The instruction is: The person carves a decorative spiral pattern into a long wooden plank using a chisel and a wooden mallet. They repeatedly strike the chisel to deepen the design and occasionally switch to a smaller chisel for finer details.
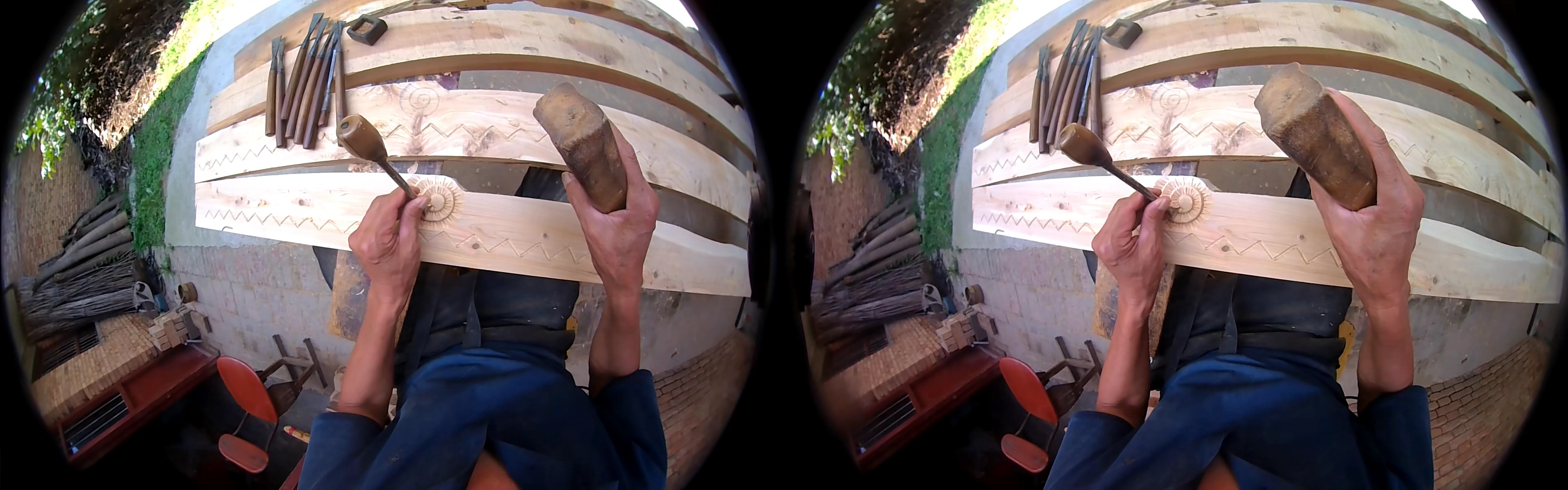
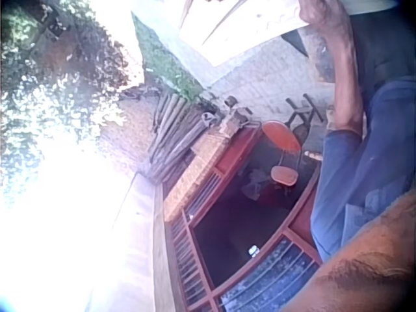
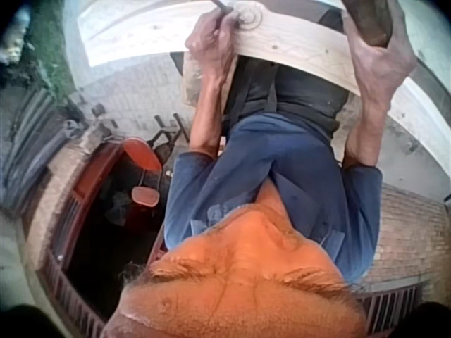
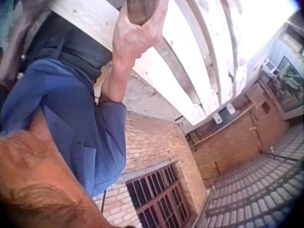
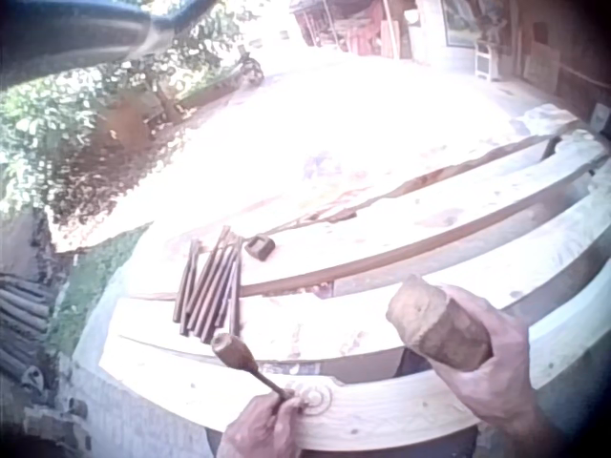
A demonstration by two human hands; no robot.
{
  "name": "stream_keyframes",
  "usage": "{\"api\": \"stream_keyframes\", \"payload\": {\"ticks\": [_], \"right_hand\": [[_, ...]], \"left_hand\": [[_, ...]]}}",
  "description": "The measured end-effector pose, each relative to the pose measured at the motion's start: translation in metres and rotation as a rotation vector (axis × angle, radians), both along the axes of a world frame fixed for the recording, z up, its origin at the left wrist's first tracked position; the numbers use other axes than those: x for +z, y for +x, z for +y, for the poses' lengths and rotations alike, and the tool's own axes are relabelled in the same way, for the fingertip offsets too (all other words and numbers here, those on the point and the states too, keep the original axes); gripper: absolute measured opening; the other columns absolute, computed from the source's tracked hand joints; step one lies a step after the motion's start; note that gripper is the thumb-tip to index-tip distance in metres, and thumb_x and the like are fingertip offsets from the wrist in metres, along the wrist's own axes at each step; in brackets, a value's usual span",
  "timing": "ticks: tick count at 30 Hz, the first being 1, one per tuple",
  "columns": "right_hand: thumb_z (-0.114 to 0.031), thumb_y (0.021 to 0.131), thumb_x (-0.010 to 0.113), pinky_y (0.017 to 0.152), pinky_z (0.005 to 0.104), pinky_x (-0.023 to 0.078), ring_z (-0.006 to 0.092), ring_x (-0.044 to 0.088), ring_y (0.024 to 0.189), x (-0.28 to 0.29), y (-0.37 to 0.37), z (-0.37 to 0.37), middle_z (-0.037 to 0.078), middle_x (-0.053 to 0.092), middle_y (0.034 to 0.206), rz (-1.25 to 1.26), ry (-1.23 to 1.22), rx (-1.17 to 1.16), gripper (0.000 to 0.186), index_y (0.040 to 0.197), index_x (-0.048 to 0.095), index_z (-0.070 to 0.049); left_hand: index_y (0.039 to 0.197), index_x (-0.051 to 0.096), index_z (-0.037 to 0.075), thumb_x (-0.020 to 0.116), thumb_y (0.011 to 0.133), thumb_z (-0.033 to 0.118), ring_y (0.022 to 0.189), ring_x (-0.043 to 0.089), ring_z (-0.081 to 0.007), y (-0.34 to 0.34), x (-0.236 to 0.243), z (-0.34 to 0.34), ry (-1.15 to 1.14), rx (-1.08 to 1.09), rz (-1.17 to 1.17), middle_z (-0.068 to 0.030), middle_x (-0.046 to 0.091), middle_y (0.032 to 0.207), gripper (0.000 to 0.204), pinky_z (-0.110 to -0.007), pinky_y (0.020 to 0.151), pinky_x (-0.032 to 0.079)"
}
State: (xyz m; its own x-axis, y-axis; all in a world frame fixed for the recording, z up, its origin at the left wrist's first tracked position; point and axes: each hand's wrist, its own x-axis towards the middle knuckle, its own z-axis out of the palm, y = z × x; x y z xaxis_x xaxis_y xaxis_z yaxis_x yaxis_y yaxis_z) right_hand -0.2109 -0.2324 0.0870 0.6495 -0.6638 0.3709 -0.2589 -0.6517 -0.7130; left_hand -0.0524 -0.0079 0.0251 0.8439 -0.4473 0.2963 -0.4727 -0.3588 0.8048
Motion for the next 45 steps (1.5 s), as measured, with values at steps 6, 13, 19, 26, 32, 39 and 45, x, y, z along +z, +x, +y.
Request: {"api": "stream_keyframes", "payload": {"ticks": [6, 13, 19, 26, 32, 39, 45], "right_hand": [[0.003, 0.084, 0.091, 0.113, 0.0412, 0.060, 0.0293, 0.073, 0.133, -0.001, 0.001, 0.000, 0.012, 0.074, 0.146, -0.004, 0.003, 0.014, 0.078, 0.155, 0.065, -0.015], [0.000, 0.087, 0.089, 0.114, 0.0421, 0.058, 0.0288, 0.074, 0.128, 0.002, 0.001, 0.001, 0.016, 0.076, 0.139, 0.049, 0.019, 0.035, 0.073, 0.155, 0.063, -0.005], [0.004, 0.084, 0.090, 0.111, 0.0407, 0.062, 0.0296, 0.074, 0.131, -0.001, 0.002, 0.001, 0.012, 0.075, 0.145, 0.015, 0.009, 0.042, 0.079, 0.155, 0.065, -0.017], [-0.001, 0.087, 0.090, 0.115, 0.0426, 0.058, 0.0294, 0.074, 0.129, -0.001, 0.001, 0.003, 0.016, 0.076, 0.141, 0.078, 0.037, 0.032, 0.073, 0.155, 0.063, -0.006], [-0.001, 0.088, 0.089, 0.115, 0.0426, 0.058, 0.0283, 0.074, 0.130, 0.001, 0.004, 0.003, 0.015, 0.075, 0.142, 0.060, 0.024, 0.051, 0.072, 0.156, 0.064, -0.008], [-0.012, 0.092, 0.088, 0.110, 0.0403, 0.061, 0.0270, 0.077, 0.124, 0.023, 0.046, -0.034, 0.014, 0.079, 0.135, 0.088, -0.105, 0.040, 0.067, 0.155, 0.066, -0.012], [-0.010, 0.085, 0.080, 0.100, 0.0408, 0.060, 0.0358, 0.079, 0.114, 0.048, 0.102, -0.059, 0.025, 0.079, 0.124, -0.130, -0.069, 0.110, 0.064, 0.147, 0.066, 0.000]], "left_hand": [[0.112, 0.082, -0.005, 0.083, 0.098, 0.001, 0.080, 0.073, -0.0129, 0.002, -0.004, 0.001, 0.022, -0.013, -0.040, -0.0102, 0.081, 0.091, 0.015, -0.028, 0.075, 0.058], [0.111, 0.082, -0.005, 0.083, 0.097, 0.000, 0.078, 0.072, -0.0128, 0.002, 0.000, 0.000, 0.016, -0.010, -0.035, -0.0098, 0.080, 0.088, 0.015, -0.027, 0.074, 0.057], [0.111, 0.083, -0.005, 0.083, 0.097, 0.000, 0.078, 0.072, -0.0121, 0.003, -0.003, 0.001, 0.001, -0.010, -0.033, -0.0094, 0.079, 0.087, 0.015, -0.028, 0.074, 0.057], [0.111, 0.082, -0.005, 0.083, 0.097, 0.000, 0.077, 0.071, -0.0120, 0.003, -0.003, 0.000, -0.008, -0.020, -0.054, -0.0098, 0.079, 0.087, 0.015, -0.027, 0.073, 0.056], [0.108, 0.080, -0.004, 0.085, 0.093, -0.001, 0.071, 0.074, -0.0232, 0.006, 0.005, -0.004, 0.029, -0.061, -0.040, -0.0157, 0.077, 0.086, 0.016, -0.033, 0.067, 0.057], [0.109, 0.082, -0.005, 0.084, 0.095, 0.002, 0.070, 0.073, -0.0166, 0.021, 0.016, -0.020, 0.151, -0.191, -0.122, -0.0140, 0.078, 0.084, 0.016, -0.030, 0.066, 0.056], [0.106, 0.080, -0.002, 0.085, 0.092, 0.004, 0.068, 0.071, -0.0300, 0.023, 0.013, -0.021, 0.127, -0.180, -0.075, -0.0169, 0.074, 0.084, 0.016, -0.037, 0.064, 0.055]]}}
